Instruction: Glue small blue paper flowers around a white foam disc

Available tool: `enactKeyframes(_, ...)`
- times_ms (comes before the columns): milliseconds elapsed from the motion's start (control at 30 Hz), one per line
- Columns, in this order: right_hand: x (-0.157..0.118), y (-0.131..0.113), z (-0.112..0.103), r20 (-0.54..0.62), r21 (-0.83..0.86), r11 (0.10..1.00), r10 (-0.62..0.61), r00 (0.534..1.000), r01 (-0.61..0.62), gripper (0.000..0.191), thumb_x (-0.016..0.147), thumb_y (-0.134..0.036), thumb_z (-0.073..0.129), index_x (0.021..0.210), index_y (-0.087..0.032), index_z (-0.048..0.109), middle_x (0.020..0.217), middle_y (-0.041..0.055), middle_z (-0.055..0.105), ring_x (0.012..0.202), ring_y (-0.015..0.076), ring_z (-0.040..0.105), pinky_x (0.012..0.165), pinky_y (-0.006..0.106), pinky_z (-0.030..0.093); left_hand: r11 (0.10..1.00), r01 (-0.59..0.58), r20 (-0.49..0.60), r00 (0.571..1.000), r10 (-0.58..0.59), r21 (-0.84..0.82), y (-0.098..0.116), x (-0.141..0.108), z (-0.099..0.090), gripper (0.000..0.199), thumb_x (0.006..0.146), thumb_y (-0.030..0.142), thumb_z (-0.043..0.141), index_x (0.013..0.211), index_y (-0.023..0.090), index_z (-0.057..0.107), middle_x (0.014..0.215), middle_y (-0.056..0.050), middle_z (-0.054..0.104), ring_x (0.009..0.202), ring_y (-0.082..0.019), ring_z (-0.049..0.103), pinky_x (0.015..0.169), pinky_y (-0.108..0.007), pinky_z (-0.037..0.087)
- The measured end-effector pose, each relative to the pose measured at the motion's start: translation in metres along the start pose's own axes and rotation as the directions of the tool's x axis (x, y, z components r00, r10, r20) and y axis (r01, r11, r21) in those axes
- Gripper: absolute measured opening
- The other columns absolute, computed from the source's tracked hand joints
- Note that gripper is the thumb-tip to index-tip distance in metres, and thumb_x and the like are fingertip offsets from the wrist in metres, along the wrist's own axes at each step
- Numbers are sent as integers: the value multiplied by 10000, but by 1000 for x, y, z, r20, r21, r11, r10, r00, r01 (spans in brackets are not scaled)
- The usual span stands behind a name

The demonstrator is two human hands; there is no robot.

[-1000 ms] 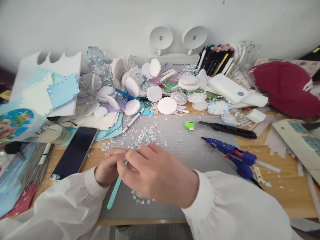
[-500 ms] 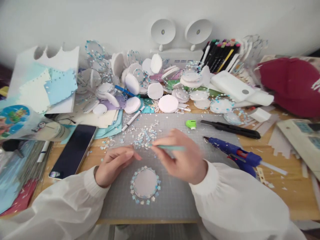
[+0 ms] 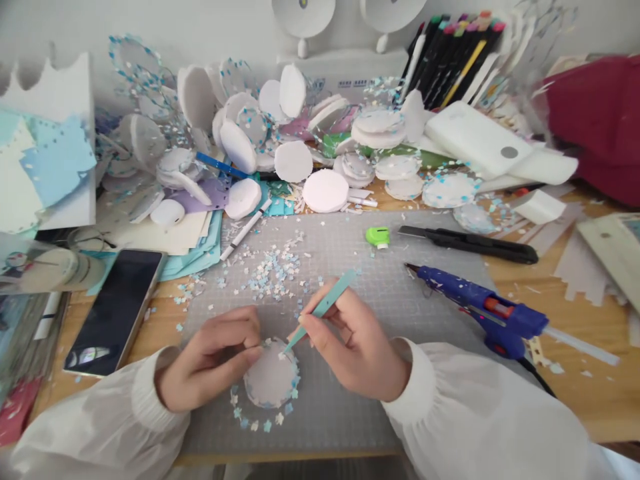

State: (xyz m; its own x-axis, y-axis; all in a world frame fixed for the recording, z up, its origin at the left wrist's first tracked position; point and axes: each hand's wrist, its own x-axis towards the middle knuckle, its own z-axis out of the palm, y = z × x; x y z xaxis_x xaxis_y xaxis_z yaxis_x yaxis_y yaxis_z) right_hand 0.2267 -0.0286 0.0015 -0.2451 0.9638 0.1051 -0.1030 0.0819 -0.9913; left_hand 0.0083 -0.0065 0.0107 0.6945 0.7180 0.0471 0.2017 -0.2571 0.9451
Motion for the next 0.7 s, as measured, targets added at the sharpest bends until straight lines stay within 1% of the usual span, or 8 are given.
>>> enactKeyframes(167, 1, 0, -1, -16, -8, 1000, 6, 1000, -7, 31, 931, -215, 499, 908, -207, 518, 724, -13, 518, 619, 107, 574, 599, 273, 535, 999, 12, -15, 1000, -12, -46, 0, 1, -2, 247, 896, 144, 461, 651, 166, 437, 661, -7, 438, 625, -120, 414, 578, -249, 334)
enactKeyframes(300, 0, 0, -1, 0, 2, 1000, 7, 1000, -7, 34, 930, -198, 499, 910, -209, 523, 736, -14, 508, 634, 107, 584, 588, 262, 530, 997, 26, -24, 999, -27, -67, 0, 2, -2, 272, 913, 156, 444, 641, 167, 422, 656, -2, 423, 622, -120, 406, 576, -252, 328)
enactKeyframes(500, -1, 3, -1, 21, -16, 1000, -11, 1000, 12, 49, 925, -177, 495, 931, -217, 523, 776, -7, 511, 647, 104, 567, 647, 289, 550, 996, 49, -16, 999, -50, -69, 0, 1, -3, 282, 927, 173, 429, 645, 166, 441, 663, -6, 430, 635, -129, 415, 588, -260, 339)
enactKeyframes(700, 2, 2, -1, 13, -62, 997, -50, 999, 50, 31, 933, -203, 492, 917, -208, 518, 767, -2, 517, 647, 111, 593, 620, 273, 541, 996, 55, -21, 998, -57, -74, 0, 0, -2, 285, 932, 183, 431, 649, 163, 442, 673, -8, 434, 645, -127, 424, 596, -258, 338)
